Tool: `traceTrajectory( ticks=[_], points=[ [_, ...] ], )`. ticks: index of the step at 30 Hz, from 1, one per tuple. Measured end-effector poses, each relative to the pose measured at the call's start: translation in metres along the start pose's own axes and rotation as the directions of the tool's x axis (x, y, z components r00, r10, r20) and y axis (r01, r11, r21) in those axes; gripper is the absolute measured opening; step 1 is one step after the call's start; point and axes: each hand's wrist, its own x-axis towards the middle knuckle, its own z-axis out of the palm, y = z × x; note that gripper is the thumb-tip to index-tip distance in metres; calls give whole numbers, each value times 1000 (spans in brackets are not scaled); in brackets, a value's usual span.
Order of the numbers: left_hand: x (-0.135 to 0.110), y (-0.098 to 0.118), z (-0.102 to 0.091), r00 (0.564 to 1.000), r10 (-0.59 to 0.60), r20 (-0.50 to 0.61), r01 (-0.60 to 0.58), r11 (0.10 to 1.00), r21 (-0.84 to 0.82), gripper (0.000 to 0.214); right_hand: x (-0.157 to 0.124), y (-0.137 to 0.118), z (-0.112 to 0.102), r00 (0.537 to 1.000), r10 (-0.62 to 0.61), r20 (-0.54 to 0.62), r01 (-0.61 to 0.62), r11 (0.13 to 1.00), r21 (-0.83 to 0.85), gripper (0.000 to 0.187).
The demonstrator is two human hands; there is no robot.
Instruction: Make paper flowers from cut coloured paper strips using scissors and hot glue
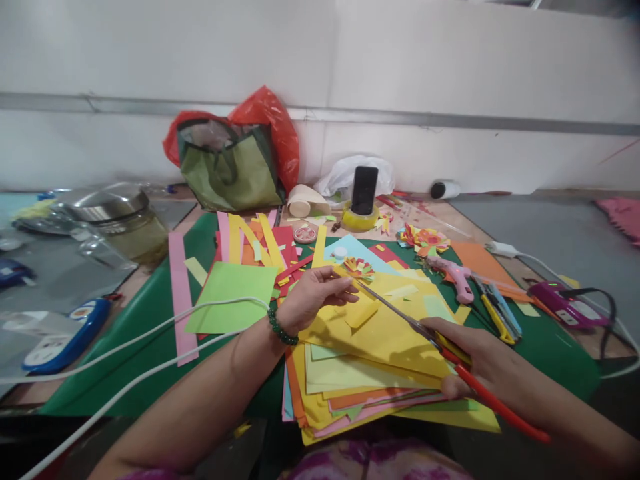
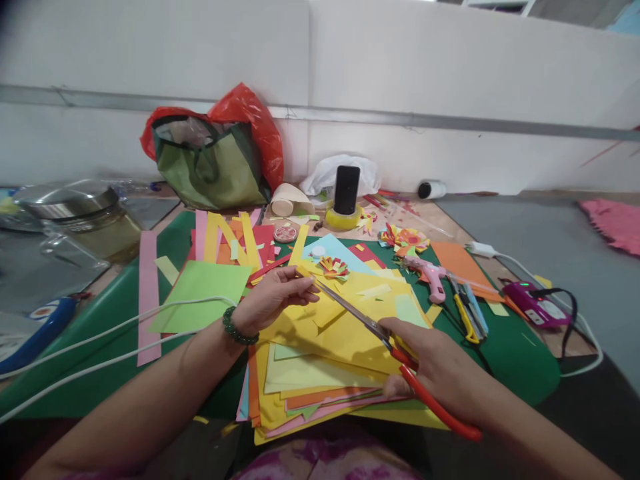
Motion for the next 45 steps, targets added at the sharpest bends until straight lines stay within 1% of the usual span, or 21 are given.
traceTrajectory(
  ticks=[4, 8, 13, 19, 23, 28, 34, 37, 42, 43, 45],
  points=[
    [-1, 1, 1, 1000, 4, 15, -4, 1000, 11, 47, -2, 8, 2, 998, -12, -57, 12, 1000, -1, 53],
    [-2, 2, 1, 999, -5, 48, 2, 998, 57, 45, -3, 10, 0, 999, -19, -47, 19, 1000, 7, 51],
    [-1, -2, 1, 996, -32, 83, 25, 996, 83, 44, -3, 3, -3, 1000, 0, -3, 0, 1000, -7, 49],
    [-2, -7, 4, 990, -70, 120, 63, 996, 55, 40, 5, -13, -6, 998, 39, 42, -37, 998, -47, 45],
    [-3, -9, 6, 982, -98, 164, 92, 995, 41, 38, 8, -20, -7, 998, 50, 49, -47, 997, -55, 43],
    [-4, -11, 7, 973, -118, 199, 115, 993, 26, 38, 11, -22, -5, 999, 24, 43, -22, 999, -36, 38],
    [-3, -11, 7, 973, -114, 202, 115, 993, 9, 39, 12, -23, -4, 998, 33, 45, -31, 999, -44, 30],
    [-4, -11, 8, 974, -113, 197, 115, 993, 5, 41, 11, -23, -2, 999, 21, 39, -20, 999, -31, 29],
    [-4, -9, 8, 975, -123, 185, 120, 992, 28, 44, 10, -14, 6, 1000, -20, -13, 20, 999, 44, 37],
    [-5, -8, 8, 975, -123, 184, 119, 992, 31, 45, 10, -10, 5, 998, -15, -55, 18, 998, 52, 41],
    [-5, -5, 7, 979, -105, 172, 101, 994, 29, 44, 11, -1, -2, 982, 9, -191, 2, 998, 56, 50]
  ],
)
